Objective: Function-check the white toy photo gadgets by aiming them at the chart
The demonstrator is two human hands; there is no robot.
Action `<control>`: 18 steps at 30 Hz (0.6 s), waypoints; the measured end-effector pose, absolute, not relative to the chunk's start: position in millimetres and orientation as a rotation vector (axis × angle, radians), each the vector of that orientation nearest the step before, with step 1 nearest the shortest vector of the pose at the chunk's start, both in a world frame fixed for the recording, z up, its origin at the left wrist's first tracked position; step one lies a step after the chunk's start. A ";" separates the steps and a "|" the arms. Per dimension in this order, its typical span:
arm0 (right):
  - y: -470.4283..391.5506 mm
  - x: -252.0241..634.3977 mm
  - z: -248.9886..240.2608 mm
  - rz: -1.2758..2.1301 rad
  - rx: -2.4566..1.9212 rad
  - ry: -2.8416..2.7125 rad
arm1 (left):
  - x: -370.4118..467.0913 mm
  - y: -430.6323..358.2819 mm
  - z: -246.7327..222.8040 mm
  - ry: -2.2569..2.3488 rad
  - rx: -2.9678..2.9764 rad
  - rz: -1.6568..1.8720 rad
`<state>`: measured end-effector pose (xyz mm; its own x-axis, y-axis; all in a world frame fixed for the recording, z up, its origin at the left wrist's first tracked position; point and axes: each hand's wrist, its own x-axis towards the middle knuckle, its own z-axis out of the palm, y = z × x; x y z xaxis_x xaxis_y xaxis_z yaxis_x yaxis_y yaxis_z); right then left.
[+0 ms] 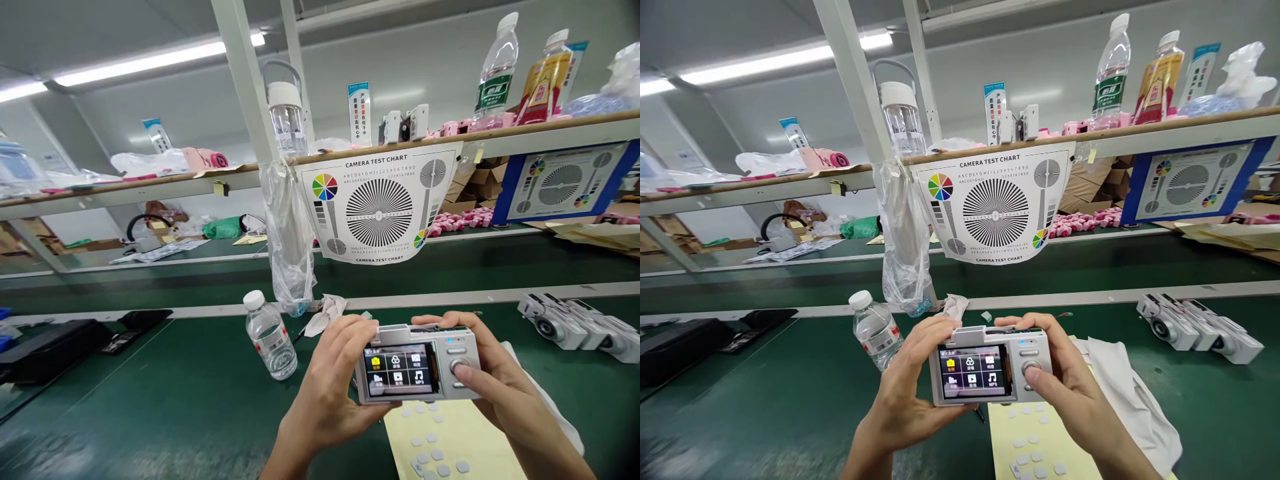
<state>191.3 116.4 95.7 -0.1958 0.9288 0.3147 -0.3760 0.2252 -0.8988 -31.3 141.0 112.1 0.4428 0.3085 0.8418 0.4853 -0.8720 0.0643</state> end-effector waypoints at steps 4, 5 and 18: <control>115.6 189.6 96.2 1.366 -0.589 -1.175 | -30.4 141.8 111.9 -0.719 -2.421 -1.428; 115.2 189.0 97.0 1.374 -0.577 -1.159 | -30.3 142.2 111.9 -0.719 -2.385 -1.434; 113.2 184.6 102.8 1.398 -0.553 -1.060 | -31.2 142.6 114.8 -0.701 -2.269 -1.351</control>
<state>184.6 113.2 102.8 -0.1509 0.9518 0.2669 -0.5137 0.1552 -0.8438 -31.2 142.6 114.8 0.4051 0.2112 0.8895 0.6054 -0.7910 -0.0879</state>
